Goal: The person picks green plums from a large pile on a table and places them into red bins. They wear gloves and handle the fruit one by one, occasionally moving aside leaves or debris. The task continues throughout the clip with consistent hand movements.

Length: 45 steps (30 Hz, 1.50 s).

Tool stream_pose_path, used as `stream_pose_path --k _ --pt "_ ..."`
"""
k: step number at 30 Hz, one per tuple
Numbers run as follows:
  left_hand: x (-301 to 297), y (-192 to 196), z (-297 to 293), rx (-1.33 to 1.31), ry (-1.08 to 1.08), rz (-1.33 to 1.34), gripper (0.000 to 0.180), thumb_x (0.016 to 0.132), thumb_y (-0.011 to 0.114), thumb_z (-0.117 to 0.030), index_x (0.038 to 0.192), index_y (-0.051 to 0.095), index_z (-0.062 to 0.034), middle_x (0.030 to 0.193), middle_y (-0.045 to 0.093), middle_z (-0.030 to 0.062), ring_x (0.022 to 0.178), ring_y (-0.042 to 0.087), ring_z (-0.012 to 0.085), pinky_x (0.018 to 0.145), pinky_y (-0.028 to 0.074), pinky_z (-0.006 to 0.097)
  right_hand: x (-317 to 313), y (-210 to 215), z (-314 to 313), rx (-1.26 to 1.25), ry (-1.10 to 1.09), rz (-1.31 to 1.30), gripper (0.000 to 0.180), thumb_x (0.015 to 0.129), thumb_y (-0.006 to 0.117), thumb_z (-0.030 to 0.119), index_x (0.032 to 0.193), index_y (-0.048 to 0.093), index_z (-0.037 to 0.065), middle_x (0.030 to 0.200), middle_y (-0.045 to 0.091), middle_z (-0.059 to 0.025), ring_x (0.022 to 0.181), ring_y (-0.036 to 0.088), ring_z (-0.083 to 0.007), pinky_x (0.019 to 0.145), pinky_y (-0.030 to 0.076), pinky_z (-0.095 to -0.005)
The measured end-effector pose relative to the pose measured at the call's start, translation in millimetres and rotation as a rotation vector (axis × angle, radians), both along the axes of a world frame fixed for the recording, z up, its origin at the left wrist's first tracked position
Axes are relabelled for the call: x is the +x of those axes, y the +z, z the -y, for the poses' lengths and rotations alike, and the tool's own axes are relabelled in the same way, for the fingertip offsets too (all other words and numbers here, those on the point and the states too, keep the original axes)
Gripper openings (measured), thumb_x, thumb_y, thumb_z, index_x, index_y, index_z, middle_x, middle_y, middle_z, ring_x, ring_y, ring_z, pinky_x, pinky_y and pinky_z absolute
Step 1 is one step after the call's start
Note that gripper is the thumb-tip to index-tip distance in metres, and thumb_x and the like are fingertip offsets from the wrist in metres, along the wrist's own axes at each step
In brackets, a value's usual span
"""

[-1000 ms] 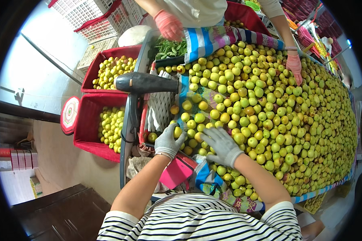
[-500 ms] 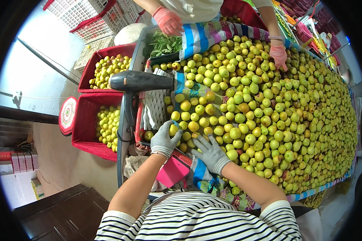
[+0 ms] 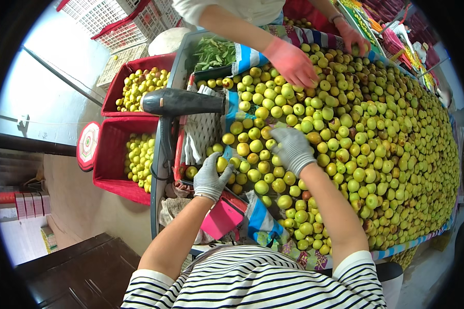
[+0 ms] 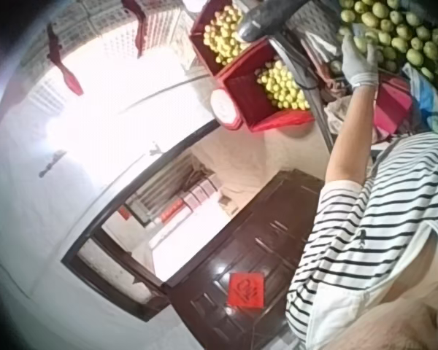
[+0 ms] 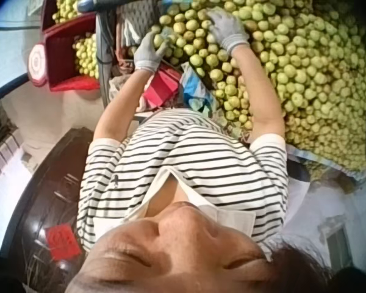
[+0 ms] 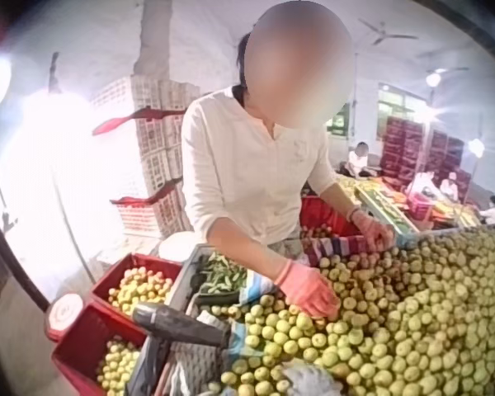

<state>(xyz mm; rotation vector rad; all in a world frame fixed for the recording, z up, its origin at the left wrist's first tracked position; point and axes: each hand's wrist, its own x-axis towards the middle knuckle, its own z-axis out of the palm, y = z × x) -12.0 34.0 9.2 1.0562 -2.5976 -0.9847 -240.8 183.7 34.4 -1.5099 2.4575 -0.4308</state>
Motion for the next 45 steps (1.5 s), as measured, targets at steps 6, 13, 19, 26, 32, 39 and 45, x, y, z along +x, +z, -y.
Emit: stream_pose_path --k 6,13,19,26,32,39,45 --pt "-0.9 1.0 -1.7 0.003 0.002 -0.018 0.051 0.085 0.068 -0.04 0.123 0.053 -0.0086 0.106 0.066 0.0188 0.095 0.065 0.0355 0.082 0.052 0.039 -17.6 -6.4 2.5 0.134 -0.051 0.013 0.027 0.083 0.067 0.021 0.108 0.062 0.011 0.104 0.065 -0.0127 0.096 0.062 -0.0329 0.085 0.05 -0.0442" --pt "-1.0 7.7 -2.1 0.029 0.004 0.01 0.053 0.085 0.068 -0.041 0.124 0.053 -0.0089 0.109 0.066 0.0185 0.098 0.065 0.0353 0.084 0.052 0.04 17.2 -12.1 49.6 0.472 0.028 -0.117 0.035 0.082 0.067 0.017 0.116 0.059 0.011 0.119 0.063 -0.0149 0.107 0.063 -0.0313 0.09 0.05 -0.0431" --pt "0.0 0.6 0.2 0.009 -0.01 -0.003 0.057 0.084 0.067 -0.044 0.126 0.053 -0.0091 0.116 0.063 0.0172 0.099 0.064 0.0355 0.083 0.053 0.041 5.9 70.7 114.1 0.476 0.083 0.127 0.043 0.082 0.065 0.024 0.122 0.06 0.009 0.12 0.064 -0.0165 0.111 0.062 -0.0305 0.095 0.05 -0.0405" --pt "1.0 7.0 -0.2 0.031 0.006 -0.019 0.053 0.085 0.068 -0.039 0.124 0.054 -0.0059 0.11 0.065 0.0191 0.1 0.065 0.0348 0.085 0.052 0.039 -6.8 123.4 122.9 -0.219 0.078 0.311 0.06 0.086 0.061 0.043 0.133 0.051 0.007 0.118 0.064 -0.0185 0.105 0.062 -0.0348 0.094 0.048 -0.0397" --pt "-1.6 6.6 -2.0 0.03 -0.011 -0.01 0.055 0.084 0.068 -0.041 0.125 0.054 -0.0078 0.114 0.064 0.0173 0.097 0.064 0.0356 0.083 0.053 0.04 -86.4 37.1 9.6 0.374 -0.313 -0.132 0.073 0.088 0.055 0.05 0.147 0.033 0.014 0.152 0.033 -0.0131 0.14 0.032 -0.0301 0.115 0.024 -0.0457" --pt "-0.6 0.8 0.5 0.01 -0.028 0.008 0.056 0.084 0.068 -0.042 0.125 0.053 -0.0059 0.113 0.063 0.0195 0.097 0.064 0.0375 0.083 0.052 0.041 -89.8 -3.5 -9.1 0.435 -0.507 -0.248 0.082 0.091 0.049 0.057 0.149 0.027 0.004 0.152 0.031 -0.0176 0.142 0.026 -0.0326 0.118 0.013 -0.0491" --pt "-3.3 2.2 -0.7 -0.006 -0.035 0.011 0.055 0.084 0.069 -0.04 0.124 0.054 -0.0064 0.11 0.064 0.0197 0.097 0.064 0.0365 0.083 0.052 0.04 -59.0 -38.3 35.1 0.422 -0.541 -0.403 0.081 0.092 0.042 0.061 0.149 0.027 0.005 0.154 0.025 -0.022 0.143 0.022 -0.0375 0.115 0.007 -0.059"
